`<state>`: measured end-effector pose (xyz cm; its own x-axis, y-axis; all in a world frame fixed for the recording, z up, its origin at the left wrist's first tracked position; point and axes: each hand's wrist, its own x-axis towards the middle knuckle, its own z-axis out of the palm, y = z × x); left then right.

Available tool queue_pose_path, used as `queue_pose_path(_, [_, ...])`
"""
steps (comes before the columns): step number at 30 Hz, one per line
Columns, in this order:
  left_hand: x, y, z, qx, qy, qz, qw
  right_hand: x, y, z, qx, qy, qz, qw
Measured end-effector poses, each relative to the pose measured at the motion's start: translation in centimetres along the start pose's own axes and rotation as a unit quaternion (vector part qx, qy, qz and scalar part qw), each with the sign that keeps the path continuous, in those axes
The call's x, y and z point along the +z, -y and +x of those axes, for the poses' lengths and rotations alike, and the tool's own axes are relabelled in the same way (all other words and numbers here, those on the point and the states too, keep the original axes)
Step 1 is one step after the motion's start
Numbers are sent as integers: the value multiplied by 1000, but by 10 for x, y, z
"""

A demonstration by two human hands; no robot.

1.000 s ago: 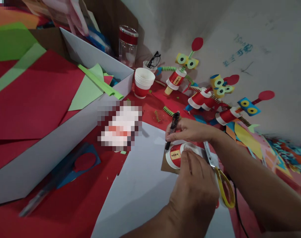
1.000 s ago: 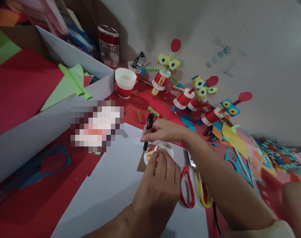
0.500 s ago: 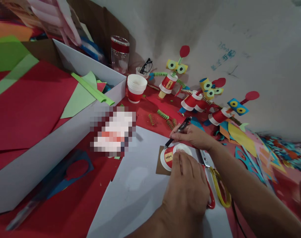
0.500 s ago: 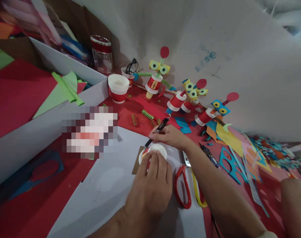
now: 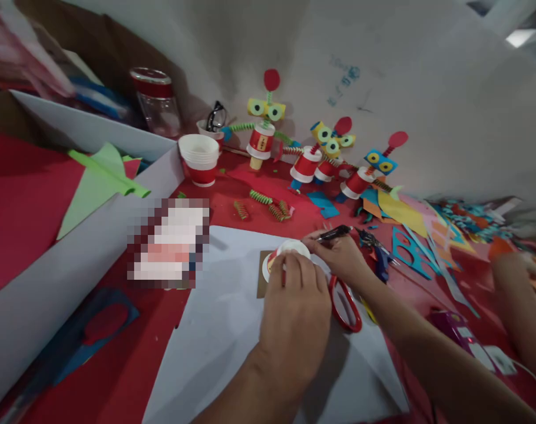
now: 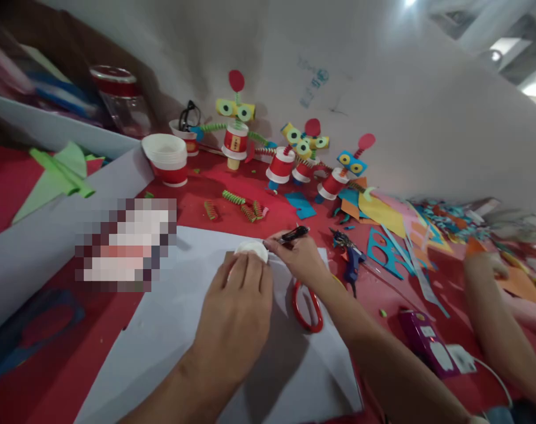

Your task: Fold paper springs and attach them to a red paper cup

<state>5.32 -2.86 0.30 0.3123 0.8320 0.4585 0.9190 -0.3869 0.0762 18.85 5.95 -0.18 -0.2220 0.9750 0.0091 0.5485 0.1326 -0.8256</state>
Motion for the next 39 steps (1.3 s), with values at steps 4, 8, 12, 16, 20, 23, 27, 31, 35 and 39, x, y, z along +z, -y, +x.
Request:
queue_pose_path(4, [-5, 6, 1, 12, 37, -19, 999, 9, -5, -33, -18, -73, -14, 997])
queue_pose_path(8, [-9, 10, 3, 27, 52, -11, 998, 20, -7, -63, -43, -153, -21, 987])
queue_pose_path(12, [-10, 13, 4, 40, 29, -4, 999, 33, -9, -92, -106, -192, -42, 975])
queue_pose_path(16, [-10, 13, 2, 46, 28, 14, 998, 46, -5, -118, -183, -174, -80, 964])
queue_pose_path(20, [-12, 13, 2, 48, 44, 25, 998, 52, 2, -141, -157, -163, -36, 973])
queue_pose_path(23, [-12, 13, 3, 45, 48, 23, 998, 54, 4, -158, -193, -174, -14, 966])
queue_pose_path(27, [-11, 15, 2, 31, 22, -7, 999, 57, 0, -175, -217, -180, 3, 959])
queue_pose_path(31, [-14, 29, 4, -41, -33, -54, 997, 61, -6, -182, -245, -166, -16, 955])
queue_pose_path(35, [-22, 60, 12, -144, -129, -59, 979, 62, -4, -183, -238, -146, -58, 958])
queue_pose_path(39, [-16, 90, 17, -176, -172, -30, 969, 64, -4, -182, -231, -130, -120, 957])
